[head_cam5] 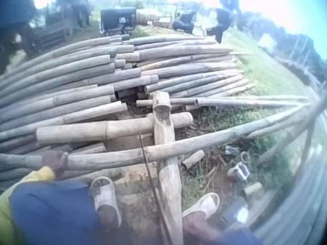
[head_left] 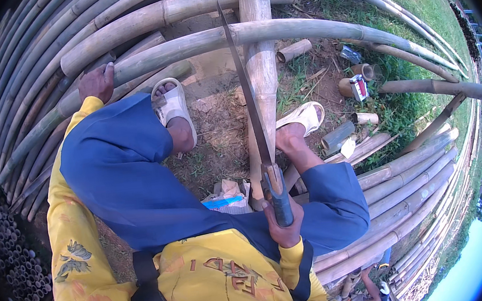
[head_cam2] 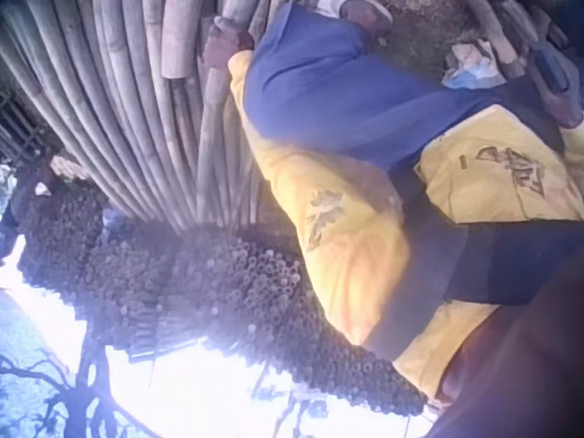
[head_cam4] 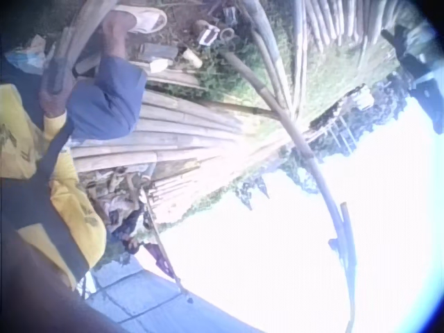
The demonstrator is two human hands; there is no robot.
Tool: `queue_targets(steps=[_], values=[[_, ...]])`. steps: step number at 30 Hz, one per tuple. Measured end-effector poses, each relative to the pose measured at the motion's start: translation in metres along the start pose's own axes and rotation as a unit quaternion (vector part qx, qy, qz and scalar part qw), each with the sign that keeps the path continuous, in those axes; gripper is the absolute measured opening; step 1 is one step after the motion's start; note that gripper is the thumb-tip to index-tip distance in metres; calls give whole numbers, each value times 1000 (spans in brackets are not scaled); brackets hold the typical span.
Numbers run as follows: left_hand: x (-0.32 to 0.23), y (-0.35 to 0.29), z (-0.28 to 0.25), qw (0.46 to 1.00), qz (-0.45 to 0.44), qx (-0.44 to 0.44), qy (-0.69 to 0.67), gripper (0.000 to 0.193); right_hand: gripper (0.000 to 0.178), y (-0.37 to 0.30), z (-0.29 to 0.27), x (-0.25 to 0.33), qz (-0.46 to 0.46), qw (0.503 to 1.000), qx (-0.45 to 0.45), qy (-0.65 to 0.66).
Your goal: The person selects bamboo poles from a pile, positions them on a wooden support, and cuts them with a hand saw. The person repeats this process multiple times, stacking the cut pieces.
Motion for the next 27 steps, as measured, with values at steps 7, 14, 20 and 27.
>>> queue_targets(steps=[7, 14, 20, 27], values=[[-28, 11, -12, 999, 10, 31, -17, 57, 16, 144, 51, -31, -31, 996, -32, 79], [-9, 3, -6, 1000, 1, 3, -16, 58, 25, -1, -3, 16, 15, 1000, -6, -26], [-27, 7, -11, 999, -7, 38, -1, 59, 14, 129, 39, -41, 25, 994, -12, 106], [-2, 5, 0, 1000, 5, 17, -16, 58, 38, 40, 15, -3, 0, 999, 28, 26]])
Point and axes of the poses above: each hand's wrist, its own y-axis towards the middle knuckle, its own z-axis out of the palm, x = y × z, the point moved 6 cm from there along y, towards the middle knuckle, and after that the axes turned 11 degrees about -z, right-handed, at the moved point
